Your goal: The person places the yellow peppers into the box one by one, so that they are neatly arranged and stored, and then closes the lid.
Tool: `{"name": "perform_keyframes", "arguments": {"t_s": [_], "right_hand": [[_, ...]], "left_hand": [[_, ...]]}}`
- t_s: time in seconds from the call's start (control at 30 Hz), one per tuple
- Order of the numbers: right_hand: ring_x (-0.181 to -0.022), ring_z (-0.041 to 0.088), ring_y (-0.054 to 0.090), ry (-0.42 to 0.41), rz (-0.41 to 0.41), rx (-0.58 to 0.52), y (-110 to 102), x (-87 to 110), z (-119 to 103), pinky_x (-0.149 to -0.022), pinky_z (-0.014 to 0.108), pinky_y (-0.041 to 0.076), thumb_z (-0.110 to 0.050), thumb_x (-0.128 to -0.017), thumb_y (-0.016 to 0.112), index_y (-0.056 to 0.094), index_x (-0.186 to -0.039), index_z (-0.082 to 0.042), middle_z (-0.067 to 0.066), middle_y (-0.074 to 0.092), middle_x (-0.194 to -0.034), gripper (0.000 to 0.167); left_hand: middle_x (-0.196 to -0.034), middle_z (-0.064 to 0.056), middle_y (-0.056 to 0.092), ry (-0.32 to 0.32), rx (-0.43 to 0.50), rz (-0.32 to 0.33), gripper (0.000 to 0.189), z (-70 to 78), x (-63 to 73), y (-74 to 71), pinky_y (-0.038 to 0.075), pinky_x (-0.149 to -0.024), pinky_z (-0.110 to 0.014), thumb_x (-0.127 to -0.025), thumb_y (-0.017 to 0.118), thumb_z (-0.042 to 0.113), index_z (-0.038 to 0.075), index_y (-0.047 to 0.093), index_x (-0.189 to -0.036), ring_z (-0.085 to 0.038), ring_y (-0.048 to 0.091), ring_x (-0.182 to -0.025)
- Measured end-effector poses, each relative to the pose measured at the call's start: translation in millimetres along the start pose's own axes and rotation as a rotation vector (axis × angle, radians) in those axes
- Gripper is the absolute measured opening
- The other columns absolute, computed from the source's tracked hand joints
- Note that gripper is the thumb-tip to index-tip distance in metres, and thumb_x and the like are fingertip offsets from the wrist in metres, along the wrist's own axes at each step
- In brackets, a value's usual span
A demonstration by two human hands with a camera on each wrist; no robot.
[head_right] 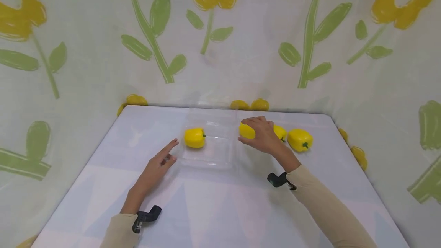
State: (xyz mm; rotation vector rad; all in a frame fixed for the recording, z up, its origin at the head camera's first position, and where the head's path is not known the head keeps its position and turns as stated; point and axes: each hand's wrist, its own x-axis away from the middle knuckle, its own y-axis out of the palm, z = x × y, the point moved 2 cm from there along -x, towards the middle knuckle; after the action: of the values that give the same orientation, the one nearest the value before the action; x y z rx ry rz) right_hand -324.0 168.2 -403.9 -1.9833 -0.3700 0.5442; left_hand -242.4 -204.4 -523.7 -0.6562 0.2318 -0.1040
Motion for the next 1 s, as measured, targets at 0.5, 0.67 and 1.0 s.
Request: {"name": "perform_keyframes", "arguments": {"t_s": [0.5,0.67,1.0], "right_hand": [[-0.121,0.035,0.042,0.097,0.041,0.069,-13.3,28.9,37.5,-0.085,0.051,0.028,-0.034,-0.087,0.079,0.062,-0.133,-0.005,0.016,0.061,-0.134,0.057],[-0.122,0.038,0.042,0.135,0.04,0.093,-18.9,36.2,49.5,-0.086,0.053,0.029,-0.034,-0.088,0.078,0.06,-0.135,-0.005,0.018,0.059,-0.136,0.058],[-0.125,0.044,0.038,0.218,0.042,0.122,-32.0,50.9,71.6,-0.087,0.06,0.025,-0.038,-0.09,0.074,0.057,-0.136,-0.001,0.024,0.054,-0.139,0.061]], "left_hand": [[-0.158,0.022,0.029,-0.005,0.003,-0.012,0.056,-0.4,0.1,0.0,0.046,-0.084,-0.043,-0.105,0.053,0.036,0.035,0.033,-0.157,-0.017,0.051,-0.101],[-0.158,0.021,0.029,-0.013,0.007,-0.011,0.056,0.2,0.4,-0.9,0.046,-0.083,-0.043,-0.104,0.053,0.037,0.035,0.033,-0.157,-0.018,0.051,-0.101],[-0.158,0.021,0.029,-0.012,0.008,-0.01,0.056,-0.7,-1.6,-1.1,0.046,-0.084,-0.043,-0.104,0.053,0.039,0.035,0.033,-0.157,-0.017,0.051,-0.101]]}}
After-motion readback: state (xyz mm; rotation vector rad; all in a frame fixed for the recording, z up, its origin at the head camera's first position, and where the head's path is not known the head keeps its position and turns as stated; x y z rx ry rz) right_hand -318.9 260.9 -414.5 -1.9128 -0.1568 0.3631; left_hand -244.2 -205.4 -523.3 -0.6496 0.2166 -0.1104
